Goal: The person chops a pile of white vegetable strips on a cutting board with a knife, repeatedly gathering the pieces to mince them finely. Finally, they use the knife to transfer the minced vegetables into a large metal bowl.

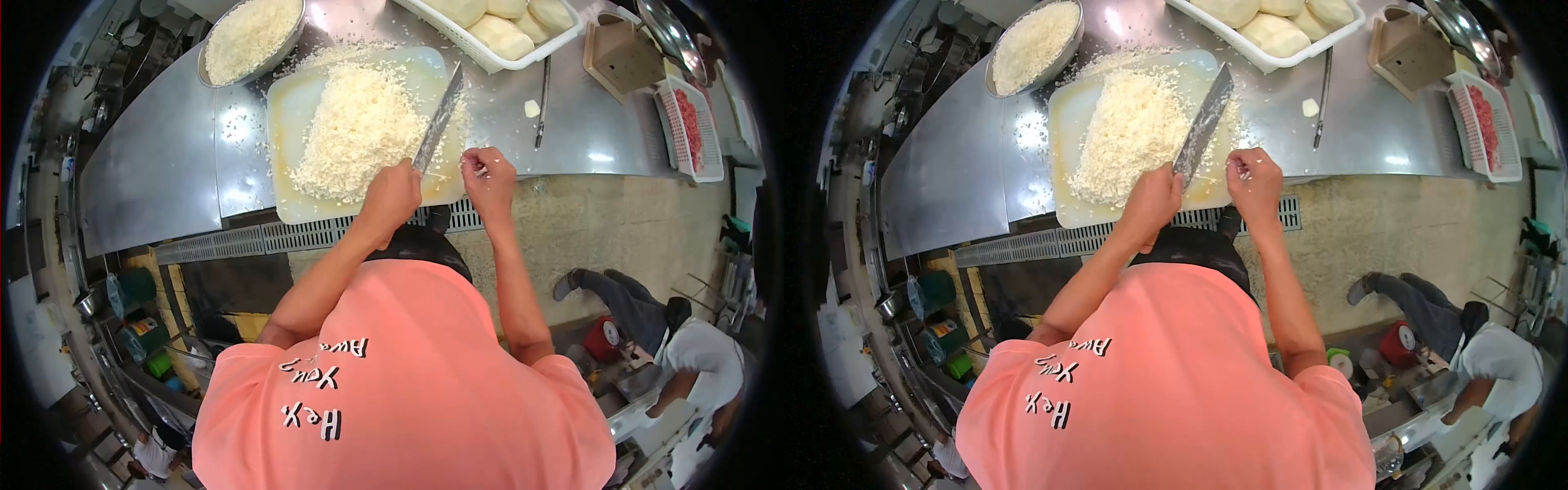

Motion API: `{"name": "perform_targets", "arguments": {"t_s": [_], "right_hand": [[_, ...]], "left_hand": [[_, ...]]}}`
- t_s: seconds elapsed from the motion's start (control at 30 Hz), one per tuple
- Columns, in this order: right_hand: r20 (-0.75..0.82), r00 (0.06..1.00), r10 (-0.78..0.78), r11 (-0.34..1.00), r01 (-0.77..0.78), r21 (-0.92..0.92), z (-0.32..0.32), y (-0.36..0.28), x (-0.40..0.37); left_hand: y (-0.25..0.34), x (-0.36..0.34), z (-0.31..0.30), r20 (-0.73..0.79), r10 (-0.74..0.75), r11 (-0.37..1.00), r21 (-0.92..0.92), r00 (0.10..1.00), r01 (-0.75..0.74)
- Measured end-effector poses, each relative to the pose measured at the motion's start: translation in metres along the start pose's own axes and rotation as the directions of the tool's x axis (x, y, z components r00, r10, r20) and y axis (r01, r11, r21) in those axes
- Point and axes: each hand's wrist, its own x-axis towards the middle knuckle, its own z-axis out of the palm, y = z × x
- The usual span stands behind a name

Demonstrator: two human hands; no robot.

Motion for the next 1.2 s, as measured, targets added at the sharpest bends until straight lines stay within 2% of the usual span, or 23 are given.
{"name": "perform_targets", "arguments": {"t_s": [0.33,0.47,0.53,0.67,0.73,0.83,0.93,0.97,1.07,1.2], "right_hand": [[-0.121,0.992,0.038,0.999,-0.035,0.024,-0.017,0.004,0.004],[-0.116,0.992,0.051,0.999,-0.048,0.024,-0.02,0.002,0.004],[-0.124,0.991,0.048,0.999,-0.046,0.018,-0.022,0.002,0.005],[-0.152,0.985,0.084,0.995,-0.075,0.063,-0.023,0.0,0.003],[-0.132,0.989,0.07,0.998,-0.067,0.021,-0.024,-0.001,0.005],[-0.139,0.985,0.102,0.995,-0.101,0.012,-0.025,-0.004,0.006],[-0.175,0.983,0.061,0.998,-0.056,0.031,-0.024,0.0,0.007],[-0.168,0.984,0.059,0.998,-0.055,0.028,-0.024,0.0,0.005],[-0.142,0.988,0.068,0.997,-0.064,0.033,-0.024,-0.005,0.009],[-0.18,0.983,0.044,0.999,-0.041,0.02,-0.02,-0.004,0.01]], "left_hand": [[0.007,0.005,0.014,0.037,0.007,0.999,-0.032,0.999,-0.006],[0.0,0.016,0.024,-0.018,0.046,0.997,-0.057,0.999,-0.047],[0.012,0.01,0.007,0.013,0.035,0.999,-0.041,0.999,-0.035],[0.007,0.011,0.028,0.04,0.005,0.999,-0.036,0.999,-0.004],[0.007,0.021,0.028,0.024,0.011,0.996,-0.089,1.0,-0.008],[0.014,0.012,0.017,0.011,0.033,0.997,-0.068,0.999,-0.033],[0.008,0.009,0.034,0.035,0.048,0.997,-0.063,0.998,-0.046],[0.004,0.012,0.04,-0.001,0.036,0.996,-0.086,0.999,-0.036],[0.012,0.02,0.021,0.011,0.093,0.988,-0.122,0.996,-0.091],[0.01,0.005,0.025,0.018,0.037,0.993,-0.11,0.999,-0.034]]}}
